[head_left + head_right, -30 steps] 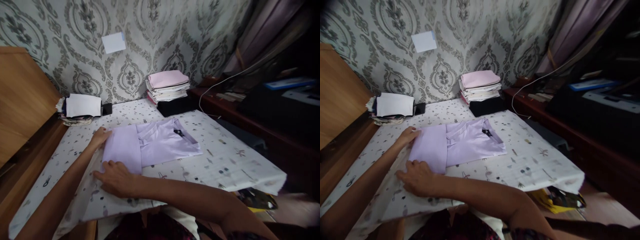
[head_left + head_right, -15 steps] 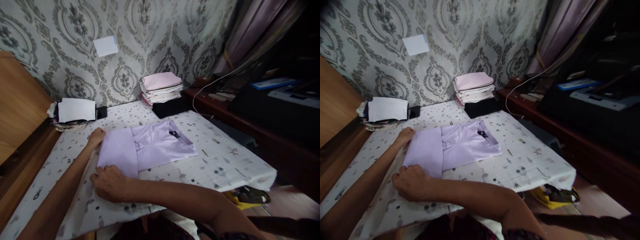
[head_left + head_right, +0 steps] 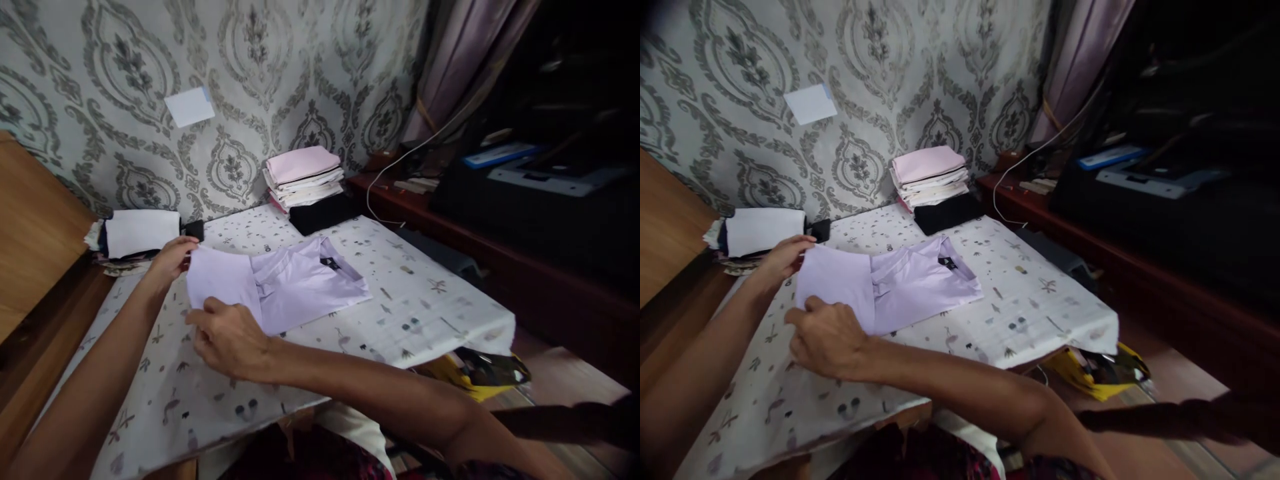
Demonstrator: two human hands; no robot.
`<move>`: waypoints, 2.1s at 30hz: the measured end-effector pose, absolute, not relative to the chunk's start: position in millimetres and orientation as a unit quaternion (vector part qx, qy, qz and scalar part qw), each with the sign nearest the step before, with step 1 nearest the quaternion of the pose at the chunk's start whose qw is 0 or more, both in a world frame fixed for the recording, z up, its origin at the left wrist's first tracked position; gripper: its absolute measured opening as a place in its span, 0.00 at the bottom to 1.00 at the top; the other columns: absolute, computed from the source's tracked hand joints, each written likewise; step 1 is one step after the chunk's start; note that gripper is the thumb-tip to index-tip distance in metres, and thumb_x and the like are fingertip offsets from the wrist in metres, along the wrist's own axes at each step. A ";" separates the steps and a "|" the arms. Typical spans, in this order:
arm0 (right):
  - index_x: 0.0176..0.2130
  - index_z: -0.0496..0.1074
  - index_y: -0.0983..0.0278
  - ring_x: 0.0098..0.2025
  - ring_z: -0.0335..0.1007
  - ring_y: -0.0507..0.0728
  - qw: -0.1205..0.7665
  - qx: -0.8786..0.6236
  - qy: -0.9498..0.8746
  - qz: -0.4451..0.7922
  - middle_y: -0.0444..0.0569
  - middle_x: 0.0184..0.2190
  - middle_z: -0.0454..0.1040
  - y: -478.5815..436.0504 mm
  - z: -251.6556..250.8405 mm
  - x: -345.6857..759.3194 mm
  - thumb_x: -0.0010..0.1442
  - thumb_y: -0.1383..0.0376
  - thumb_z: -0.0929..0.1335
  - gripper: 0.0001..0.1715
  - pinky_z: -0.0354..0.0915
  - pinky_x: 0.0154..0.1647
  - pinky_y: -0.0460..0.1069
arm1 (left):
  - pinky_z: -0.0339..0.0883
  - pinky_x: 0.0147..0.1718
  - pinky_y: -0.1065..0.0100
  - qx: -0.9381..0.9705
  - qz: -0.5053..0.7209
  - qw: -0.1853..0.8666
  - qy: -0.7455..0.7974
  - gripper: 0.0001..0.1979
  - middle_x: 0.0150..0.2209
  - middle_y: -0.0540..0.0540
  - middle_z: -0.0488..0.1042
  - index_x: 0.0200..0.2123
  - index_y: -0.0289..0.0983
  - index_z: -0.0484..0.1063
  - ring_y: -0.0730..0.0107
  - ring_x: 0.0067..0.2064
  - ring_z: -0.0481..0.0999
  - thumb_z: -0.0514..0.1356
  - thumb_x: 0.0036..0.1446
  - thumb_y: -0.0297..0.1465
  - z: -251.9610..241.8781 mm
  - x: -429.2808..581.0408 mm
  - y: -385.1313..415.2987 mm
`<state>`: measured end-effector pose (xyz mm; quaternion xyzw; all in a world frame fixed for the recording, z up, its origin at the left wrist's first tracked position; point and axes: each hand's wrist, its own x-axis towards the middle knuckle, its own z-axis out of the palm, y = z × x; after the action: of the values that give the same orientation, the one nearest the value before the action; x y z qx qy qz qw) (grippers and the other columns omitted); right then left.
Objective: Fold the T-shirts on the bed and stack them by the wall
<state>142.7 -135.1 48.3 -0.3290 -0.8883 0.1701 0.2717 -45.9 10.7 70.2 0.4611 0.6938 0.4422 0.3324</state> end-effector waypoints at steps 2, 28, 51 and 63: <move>0.47 0.77 0.62 0.30 0.70 0.53 0.325 -0.337 -0.860 0.200 0.48 0.39 0.74 -133.7 53.0 164.2 0.61 0.69 0.64 0.16 0.68 0.33 0.49 | 0.56 0.19 0.76 0.476 0.469 0.354 0.654 0.18 0.19 0.57 0.66 0.34 0.38 0.73 0.76 0.20 0.65 0.63 0.34 0.29 86.9 -25.9 16.3; 0.34 0.78 0.63 0.27 0.73 0.55 0.442 -0.583 -0.589 0.343 0.46 0.24 0.77 -113.9 -29.6 395.0 0.61 0.62 0.63 0.15 0.69 0.31 0.49 | 0.70 0.31 0.70 0.567 0.315 0.508 0.567 0.08 0.21 0.48 0.74 0.31 0.35 0.70 0.71 0.25 0.76 0.66 0.48 0.26 6.2 237.8 101.0; 0.71 0.56 0.68 0.75 0.38 0.67 0.097 -0.522 -0.830 0.172 0.60 0.73 0.49 26.0 -9.0 303.0 0.72 0.51 0.56 0.37 0.39 0.73 0.64 | 0.64 0.65 0.50 0.870 0.155 -0.070 0.464 0.35 0.67 0.30 0.63 0.71 0.33 0.49 0.55 0.71 0.59 0.47 0.59 0.18 -50.7 112.5 -129.7; 0.67 0.61 0.70 0.73 0.46 0.70 0.172 -0.502 -0.840 0.111 0.66 0.70 0.56 13.9 -17.4 307.8 0.71 0.56 0.60 0.32 0.44 0.70 0.66 | 0.74 0.43 0.60 0.836 0.203 0.090 0.501 0.14 0.43 0.43 0.81 0.47 0.42 0.76 0.61 0.43 0.80 0.53 0.67 0.38 1.5 105.7 -105.6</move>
<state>307.8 13.9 -17.4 -0.5024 -0.8400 0.1112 0.1724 105.7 -105.6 1.5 0.8364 0.5012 0.2030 0.0898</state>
